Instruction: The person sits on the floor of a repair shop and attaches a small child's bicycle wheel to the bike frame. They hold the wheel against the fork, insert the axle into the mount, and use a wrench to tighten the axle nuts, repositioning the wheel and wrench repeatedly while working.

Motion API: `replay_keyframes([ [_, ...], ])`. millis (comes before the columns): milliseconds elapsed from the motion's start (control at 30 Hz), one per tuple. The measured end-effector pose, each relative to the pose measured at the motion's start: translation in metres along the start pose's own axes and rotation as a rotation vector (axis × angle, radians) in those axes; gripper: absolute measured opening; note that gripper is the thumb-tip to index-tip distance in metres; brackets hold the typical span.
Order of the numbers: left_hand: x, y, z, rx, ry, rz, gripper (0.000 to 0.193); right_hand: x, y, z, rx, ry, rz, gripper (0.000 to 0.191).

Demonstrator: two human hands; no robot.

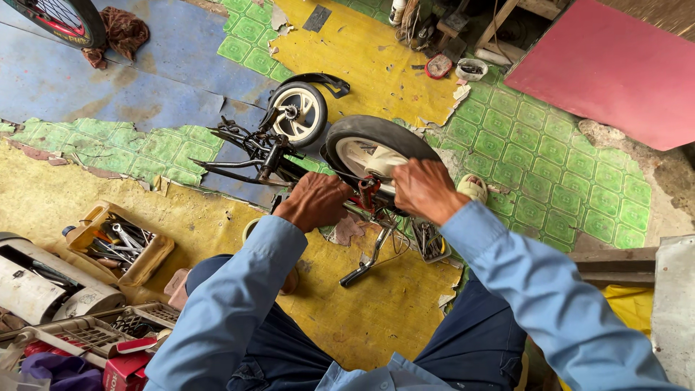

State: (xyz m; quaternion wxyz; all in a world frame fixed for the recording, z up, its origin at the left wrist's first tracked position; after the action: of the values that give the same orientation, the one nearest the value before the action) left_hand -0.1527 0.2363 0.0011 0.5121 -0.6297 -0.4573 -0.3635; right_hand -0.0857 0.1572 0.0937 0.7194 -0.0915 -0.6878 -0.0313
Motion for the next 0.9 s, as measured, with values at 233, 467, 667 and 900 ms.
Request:
replay_keyframes([
  [233, -0.01, 0.012, -0.016, 0.014, -0.007, -0.071, 0.043, -0.016, -0.025, -0.019, -0.128, 0.195, 0.026, 0.022],
  [467, -0.019, 0.024, -0.016, 0.033, -0.078, -0.114, 0.042, -0.04, -0.042, -0.031, -0.217, 0.312, 0.001, 0.029],
  [667, -0.025, 0.014, -0.004, 0.109, -0.171, -0.129, 0.032, -0.042, -0.057, -0.027, -0.177, 0.398, -0.195, 0.015],
  [900, -0.021, 0.016, -0.005, 0.155, -0.348, -0.278, 0.036, -0.061, -0.059, -0.033, -0.207, 0.522, -0.214, 0.007],
])
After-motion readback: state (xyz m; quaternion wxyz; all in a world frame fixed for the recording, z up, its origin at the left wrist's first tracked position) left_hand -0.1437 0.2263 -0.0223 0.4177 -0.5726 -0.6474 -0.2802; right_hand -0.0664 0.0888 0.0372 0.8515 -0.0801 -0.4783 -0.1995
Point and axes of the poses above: each hand's wrist, its own y-axis towards the middle knuckle, its own x-axis out of the back of the hand, z = x × y, the point moved 9 cm from there along y, towards the middle knuckle, and after that the axes turned 15 degrees about z, right-handed, at the moved point
